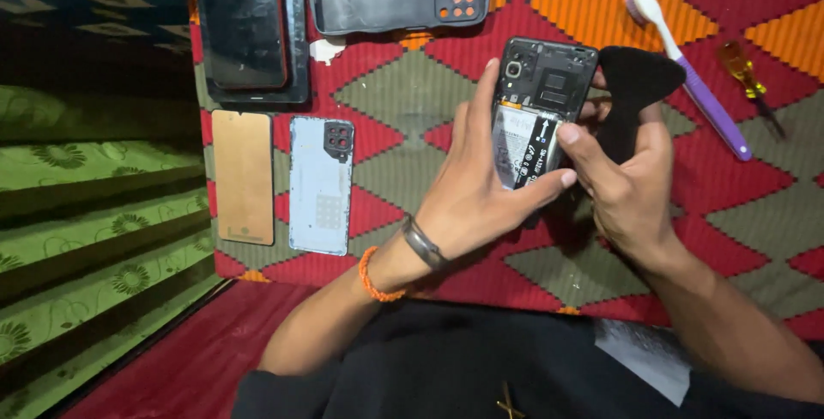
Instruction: Disassembling a smartphone to access internal components using a pry tool and a screwdriver.
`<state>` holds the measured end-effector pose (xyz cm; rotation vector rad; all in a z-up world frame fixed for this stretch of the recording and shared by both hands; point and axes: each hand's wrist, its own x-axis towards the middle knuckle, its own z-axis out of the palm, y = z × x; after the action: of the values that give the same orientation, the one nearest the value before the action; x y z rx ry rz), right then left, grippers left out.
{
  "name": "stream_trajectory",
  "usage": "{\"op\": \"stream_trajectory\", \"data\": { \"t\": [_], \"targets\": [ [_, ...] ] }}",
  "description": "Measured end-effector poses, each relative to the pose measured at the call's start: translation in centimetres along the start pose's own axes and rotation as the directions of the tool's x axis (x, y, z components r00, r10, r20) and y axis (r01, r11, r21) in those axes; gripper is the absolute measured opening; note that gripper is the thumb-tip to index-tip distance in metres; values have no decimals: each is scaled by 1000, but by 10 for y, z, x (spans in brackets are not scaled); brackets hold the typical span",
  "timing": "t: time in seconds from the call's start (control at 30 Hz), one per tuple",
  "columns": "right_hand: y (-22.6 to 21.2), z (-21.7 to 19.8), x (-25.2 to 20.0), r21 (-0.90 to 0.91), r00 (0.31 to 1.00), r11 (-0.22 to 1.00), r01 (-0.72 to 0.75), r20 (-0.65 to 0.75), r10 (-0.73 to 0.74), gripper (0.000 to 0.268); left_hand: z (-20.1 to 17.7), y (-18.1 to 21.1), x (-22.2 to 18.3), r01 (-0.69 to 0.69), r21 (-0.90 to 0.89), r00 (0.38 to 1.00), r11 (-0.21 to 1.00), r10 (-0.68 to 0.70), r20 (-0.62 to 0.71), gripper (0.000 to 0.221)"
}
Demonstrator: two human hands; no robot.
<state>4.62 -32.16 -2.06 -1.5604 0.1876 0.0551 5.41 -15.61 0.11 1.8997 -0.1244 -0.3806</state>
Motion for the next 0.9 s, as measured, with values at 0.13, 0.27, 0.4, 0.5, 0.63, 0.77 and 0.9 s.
{"op": "stream_trajectory", "data": {
  "t": [0.13,0.27,0.4,0.5,0.63,0.77,0.9],
  "targets": [
    [6,-2,-2,42,998,999,-5,-69,8,40,2,-2,12,-15,-58,1000,998,15,-7,107],
    [5,-12,2,104,999,994,-19,-34,23,40,7,-36,19,-199,-107,979,974,203,33,97],
    [-11,-13,9,-69,999,997,18,-35,-21,59,3,-35,20,73,-708,982,702,73,174,63],
    [-13,-17,11,-174,999,985,-1,-33,-4,72,3,-35,20,115,-856,981,505,78,177,54],
    [8,-30,13,-257,993,962,95,-50,-111,23,1,-28,15,129,-847,991,515,-32,132,52],
    [-2,-31,14,-312,984,941,132,-70,-161,18,-3,-17,15,136,-825,988,548,-132,75,38],
    [-11,-35,13,-637,991,766,87,-24,-132,21,-7,-26,17,-6,-777,997,629,-58,-54,47]
  ]
}}
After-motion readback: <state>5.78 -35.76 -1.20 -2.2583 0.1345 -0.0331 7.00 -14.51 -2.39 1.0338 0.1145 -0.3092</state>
